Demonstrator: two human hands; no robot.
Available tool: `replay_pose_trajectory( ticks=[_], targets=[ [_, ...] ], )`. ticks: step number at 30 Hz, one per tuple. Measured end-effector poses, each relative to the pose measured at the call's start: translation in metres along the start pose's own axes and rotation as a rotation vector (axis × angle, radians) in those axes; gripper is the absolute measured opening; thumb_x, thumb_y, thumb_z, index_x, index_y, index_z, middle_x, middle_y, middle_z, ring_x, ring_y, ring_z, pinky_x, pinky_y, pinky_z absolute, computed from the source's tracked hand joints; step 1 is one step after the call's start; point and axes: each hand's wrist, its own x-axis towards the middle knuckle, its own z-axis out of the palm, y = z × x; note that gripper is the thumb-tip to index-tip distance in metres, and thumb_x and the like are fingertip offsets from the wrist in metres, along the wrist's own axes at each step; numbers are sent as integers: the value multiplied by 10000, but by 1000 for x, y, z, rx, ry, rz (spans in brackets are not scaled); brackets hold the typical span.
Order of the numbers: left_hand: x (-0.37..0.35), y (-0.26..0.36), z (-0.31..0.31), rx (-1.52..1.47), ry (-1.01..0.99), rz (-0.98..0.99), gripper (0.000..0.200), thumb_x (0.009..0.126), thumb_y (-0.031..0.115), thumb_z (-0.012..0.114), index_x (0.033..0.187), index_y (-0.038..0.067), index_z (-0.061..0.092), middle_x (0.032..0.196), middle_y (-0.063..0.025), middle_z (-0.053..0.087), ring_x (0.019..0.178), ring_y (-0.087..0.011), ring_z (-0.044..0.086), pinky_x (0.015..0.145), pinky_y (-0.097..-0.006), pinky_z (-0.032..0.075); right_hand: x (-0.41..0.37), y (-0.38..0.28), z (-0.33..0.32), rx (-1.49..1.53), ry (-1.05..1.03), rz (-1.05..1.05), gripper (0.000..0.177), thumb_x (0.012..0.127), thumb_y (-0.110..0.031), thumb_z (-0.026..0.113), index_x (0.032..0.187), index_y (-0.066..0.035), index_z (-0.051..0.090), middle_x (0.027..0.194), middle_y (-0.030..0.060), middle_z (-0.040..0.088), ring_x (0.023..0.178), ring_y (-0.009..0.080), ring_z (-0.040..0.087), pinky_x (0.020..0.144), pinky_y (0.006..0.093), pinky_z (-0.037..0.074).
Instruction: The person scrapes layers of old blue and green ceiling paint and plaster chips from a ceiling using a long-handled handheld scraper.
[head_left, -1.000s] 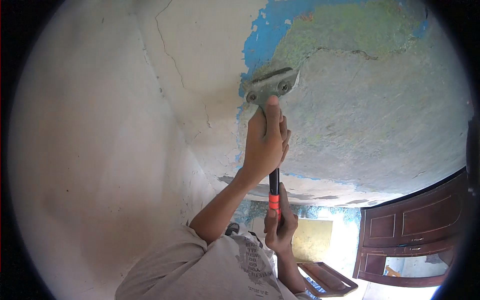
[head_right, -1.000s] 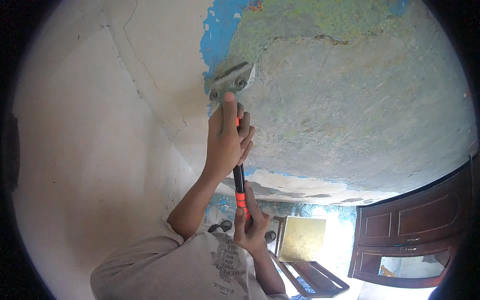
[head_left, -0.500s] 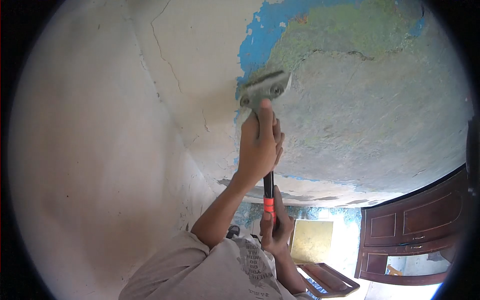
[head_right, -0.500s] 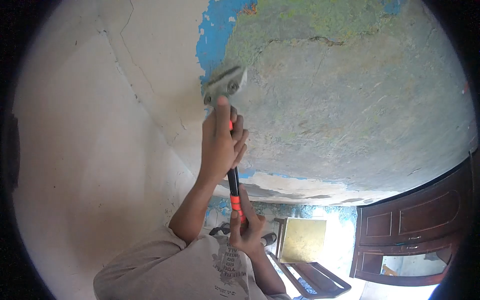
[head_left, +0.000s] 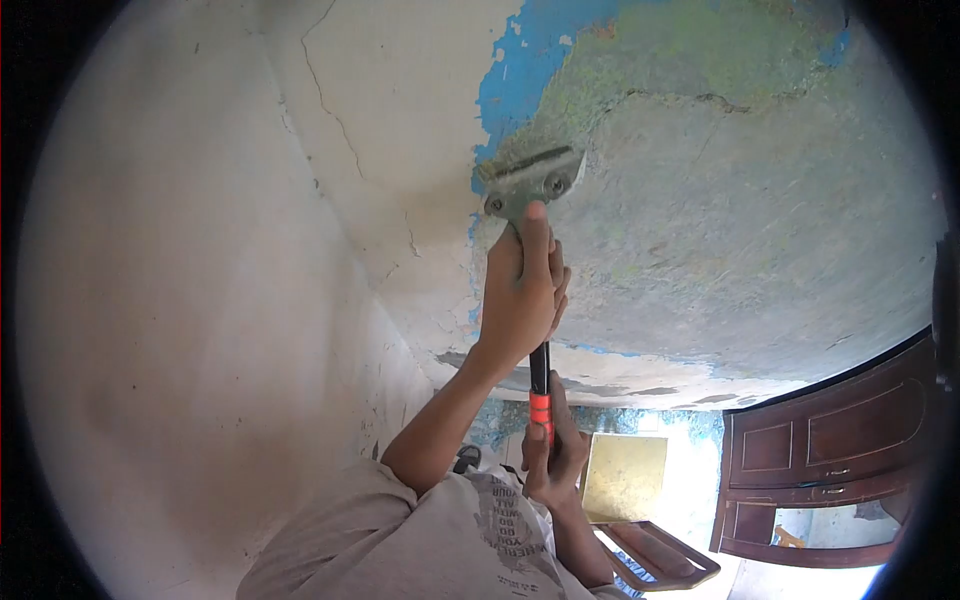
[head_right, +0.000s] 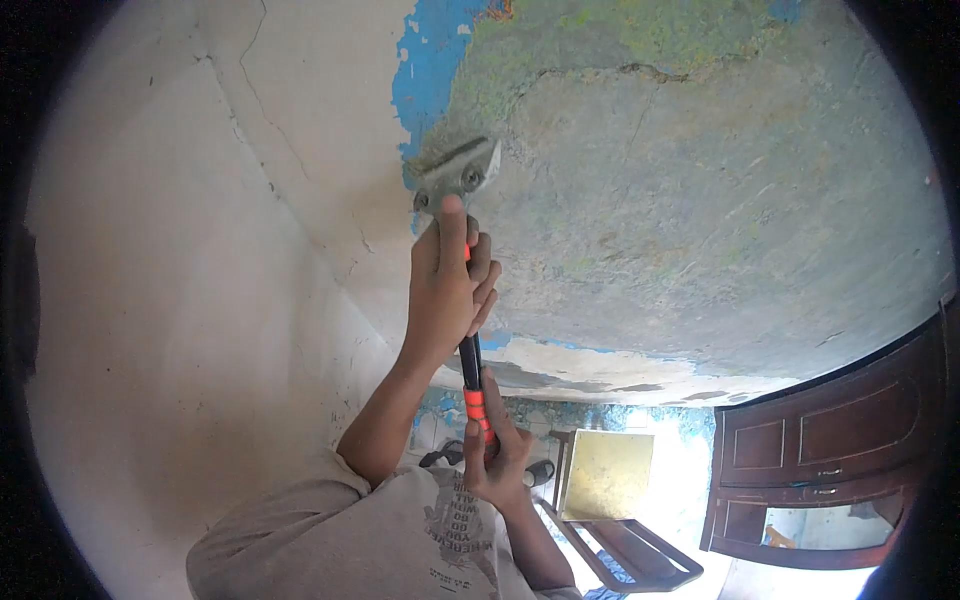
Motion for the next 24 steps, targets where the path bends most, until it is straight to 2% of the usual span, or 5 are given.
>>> replay_pose_trajectory(
  ticks=[9,13,19,22,24],
  targets=[
    [0,3,0,-6,-6,8,502,1042,572,388,805,130,377,552,53,290,367,-38,248,278,-221,211,0,0,1,-28,3,-9,591,1006,-201,482,1499,94,342,534,-7,510,437,59,506,432,232,391],
    [3,3,0,-15,-18,18,501,1044,571,388,805,130,375,552,53,289,368,-39,247,279,-228,206,8,1,5,-69,22,-104,593,1006,-203,485,1495,100,344,532,-7,506,438,58,506,435,234,395],
    [0,-2,-1,-17,-28,7,503,1045,568,387,800,129,379,543,50,285,361,-42,240,278,-228,207,0,0,0,-25,18,-19,579,998,-184,483,1486,103,361,529,3,513,450,59,523,448,235,401],
    [5,4,-1,-38,-21,1,509,1041,577,390,800,128,381,531,49,281,356,-44,237,279,-227,206,11,-14,2,-34,32,-33,532,954,-77,525,1448,100,438,656,62,631,545,58,560,521,232,450],
    [5,9,2,-38,12,-4,519,1035,590,395,801,128,379,523,49,275,355,-43,240,284,-226,199,12,-14,0,-38,20,-8,531,954,-80,529,1448,97,441,650,55,628,545,57,562,524,230,454]
  ],
)
